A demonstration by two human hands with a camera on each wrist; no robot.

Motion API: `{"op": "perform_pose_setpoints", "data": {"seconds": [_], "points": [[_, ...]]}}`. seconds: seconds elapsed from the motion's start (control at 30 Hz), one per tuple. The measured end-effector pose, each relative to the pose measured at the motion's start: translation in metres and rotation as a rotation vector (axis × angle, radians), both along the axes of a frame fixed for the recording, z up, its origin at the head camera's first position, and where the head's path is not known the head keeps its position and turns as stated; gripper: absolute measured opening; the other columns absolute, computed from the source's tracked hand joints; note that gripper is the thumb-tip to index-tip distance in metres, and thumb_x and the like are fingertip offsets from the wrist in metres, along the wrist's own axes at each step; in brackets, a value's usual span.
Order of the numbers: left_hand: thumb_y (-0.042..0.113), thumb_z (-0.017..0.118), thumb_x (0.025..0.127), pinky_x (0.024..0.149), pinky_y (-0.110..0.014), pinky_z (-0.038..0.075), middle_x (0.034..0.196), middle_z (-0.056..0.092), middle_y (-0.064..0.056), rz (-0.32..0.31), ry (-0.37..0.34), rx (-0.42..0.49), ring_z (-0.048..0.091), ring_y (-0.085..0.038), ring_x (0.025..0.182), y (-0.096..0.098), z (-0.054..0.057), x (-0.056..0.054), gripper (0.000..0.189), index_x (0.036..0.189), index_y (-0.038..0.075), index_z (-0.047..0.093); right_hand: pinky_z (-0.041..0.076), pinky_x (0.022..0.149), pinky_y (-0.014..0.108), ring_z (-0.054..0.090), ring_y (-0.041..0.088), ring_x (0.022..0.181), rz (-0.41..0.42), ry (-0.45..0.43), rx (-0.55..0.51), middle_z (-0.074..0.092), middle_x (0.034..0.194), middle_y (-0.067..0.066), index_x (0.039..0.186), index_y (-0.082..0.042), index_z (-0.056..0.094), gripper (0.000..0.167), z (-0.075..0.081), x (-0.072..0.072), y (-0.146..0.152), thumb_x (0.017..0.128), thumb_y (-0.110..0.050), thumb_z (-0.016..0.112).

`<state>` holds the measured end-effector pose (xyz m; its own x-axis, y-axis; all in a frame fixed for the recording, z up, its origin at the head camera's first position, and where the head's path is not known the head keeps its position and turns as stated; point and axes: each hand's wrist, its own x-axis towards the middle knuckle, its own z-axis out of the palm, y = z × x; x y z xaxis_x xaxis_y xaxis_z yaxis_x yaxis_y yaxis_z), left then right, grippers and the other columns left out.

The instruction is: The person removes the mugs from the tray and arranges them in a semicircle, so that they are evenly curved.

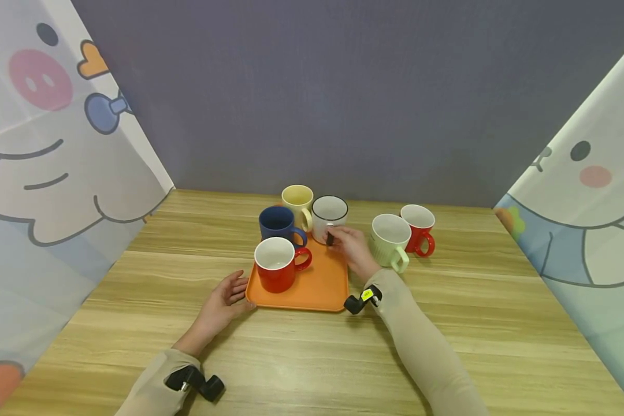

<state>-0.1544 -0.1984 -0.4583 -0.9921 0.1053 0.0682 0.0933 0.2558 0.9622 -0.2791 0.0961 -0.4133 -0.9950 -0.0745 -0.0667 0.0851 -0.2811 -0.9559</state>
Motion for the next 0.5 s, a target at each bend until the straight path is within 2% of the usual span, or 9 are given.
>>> {"op": "perform_pose_setpoints", "data": {"seconds": [0.1, 0.5], "points": [[-0.011, 0.074, 0.082, 0.104, -0.048, 0.044, 0.135, 0.05, -0.036, 0.001, 0.003, 0.0, 0.053, -0.047, 0.122, -0.0004, -0.0001, -0.0002, 0.078, 0.145, -0.017, 0.03, 0.056, 0.064, 0.025, 0.067, 0.01, 0.069, 0.001, -0.007, 0.001, 0.07, 0.074, 0.002, 0.096, 0.005, 0.067, 0.011, 0.0022, 0.0011, 0.0013, 0.097, 0.0, 0.058], [-0.012, 0.073, 0.082, 0.104, -0.045, 0.045, 0.135, 0.049, -0.037, -0.004, 0.012, 0.011, 0.052, -0.048, 0.123, -0.0005, -0.0021, -0.0007, 0.077, 0.145, -0.017, 0.03, 0.052, 0.061, 0.023, 0.063, 0.012, 0.068, -0.013, -0.069, -0.063, 0.067, 0.074, 0.002, 0.09, -0.002, 0.067, 0.016, 0.0096, 0.0043, 0.0071, 0.099, -0.001, 0.055]]}}
